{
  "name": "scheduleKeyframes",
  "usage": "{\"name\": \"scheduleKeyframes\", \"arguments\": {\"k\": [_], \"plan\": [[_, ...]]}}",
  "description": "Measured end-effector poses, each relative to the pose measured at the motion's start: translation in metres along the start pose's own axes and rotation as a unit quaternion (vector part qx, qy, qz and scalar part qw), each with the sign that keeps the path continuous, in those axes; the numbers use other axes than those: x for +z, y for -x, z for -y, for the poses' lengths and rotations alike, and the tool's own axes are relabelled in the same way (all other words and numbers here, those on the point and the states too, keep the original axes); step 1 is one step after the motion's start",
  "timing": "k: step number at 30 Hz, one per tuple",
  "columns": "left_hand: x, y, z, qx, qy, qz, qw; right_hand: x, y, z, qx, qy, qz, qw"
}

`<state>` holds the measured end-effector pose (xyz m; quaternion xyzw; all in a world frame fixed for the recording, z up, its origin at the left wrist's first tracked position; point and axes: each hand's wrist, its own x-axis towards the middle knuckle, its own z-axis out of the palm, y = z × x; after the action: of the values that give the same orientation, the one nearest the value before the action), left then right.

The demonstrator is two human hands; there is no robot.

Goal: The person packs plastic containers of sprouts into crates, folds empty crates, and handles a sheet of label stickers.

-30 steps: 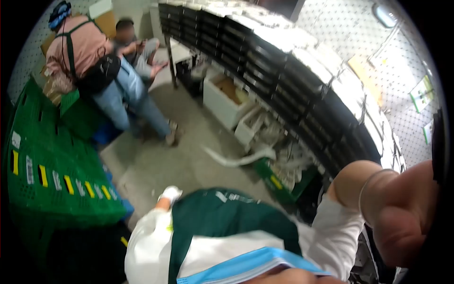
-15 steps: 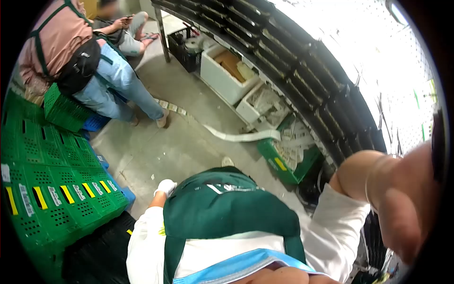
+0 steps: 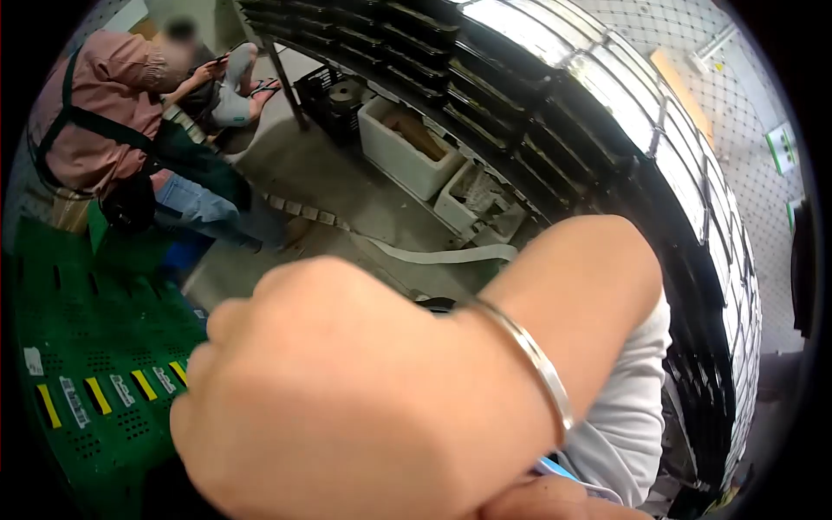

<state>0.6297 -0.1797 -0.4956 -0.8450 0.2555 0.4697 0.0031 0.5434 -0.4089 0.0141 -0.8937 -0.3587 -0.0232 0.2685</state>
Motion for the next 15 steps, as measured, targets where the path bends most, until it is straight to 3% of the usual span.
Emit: {"name": "scheduleKeyframes", "arguments": {"k": [2,3,5,10,12,13,14,15], "plan": [[-0.011,-0.001,-0.008,-0.010,0.035,-0.004,0.999,-0.014,0.003,-0.007,-0.035,-0.034,0.028,0.998],[-0.015,0.000,-0.010,-0.017,0.052,-0.005,0.998,-0.004,0.006,-0.015,-0.085,-0.019,-0.161,0.983],[-0.022,0.007,-0.013,-0.033,0.093,-0.003,0.995,-0.004,0.002,-0.023,-0.142,-0.013,-0.338,0.930],[-0.032,0.037,-0.019,-0.117,0.235,0.029,0.964,-0.019,0.010,-0.017,-0.088,-0.082,-0.321,0.939],[-0.034,0.046,-0.006,-0.117,0.135,0.035,0.983,-0.008,0.010,-0.019,-0.077,-0.061,-0.309,0.946],[-0.025,0.034,0.010,-0.067,0.051,0.007,0.996,-0.002,0.010,-0.019,-0.071,-0.051,-0.302,0.949],[-0.036,0.039,0.020,-0.079,0.046,0.097,0.991,0.007,0.011,-0.023,-0.040,-0.032,-0.267,0.962],[-0.034,0.039,0.025,-0.080,0.036,0.047,0.995,0.010,0.014,-0.026,-0.021,-0.092,-0.251,0.964]]}}
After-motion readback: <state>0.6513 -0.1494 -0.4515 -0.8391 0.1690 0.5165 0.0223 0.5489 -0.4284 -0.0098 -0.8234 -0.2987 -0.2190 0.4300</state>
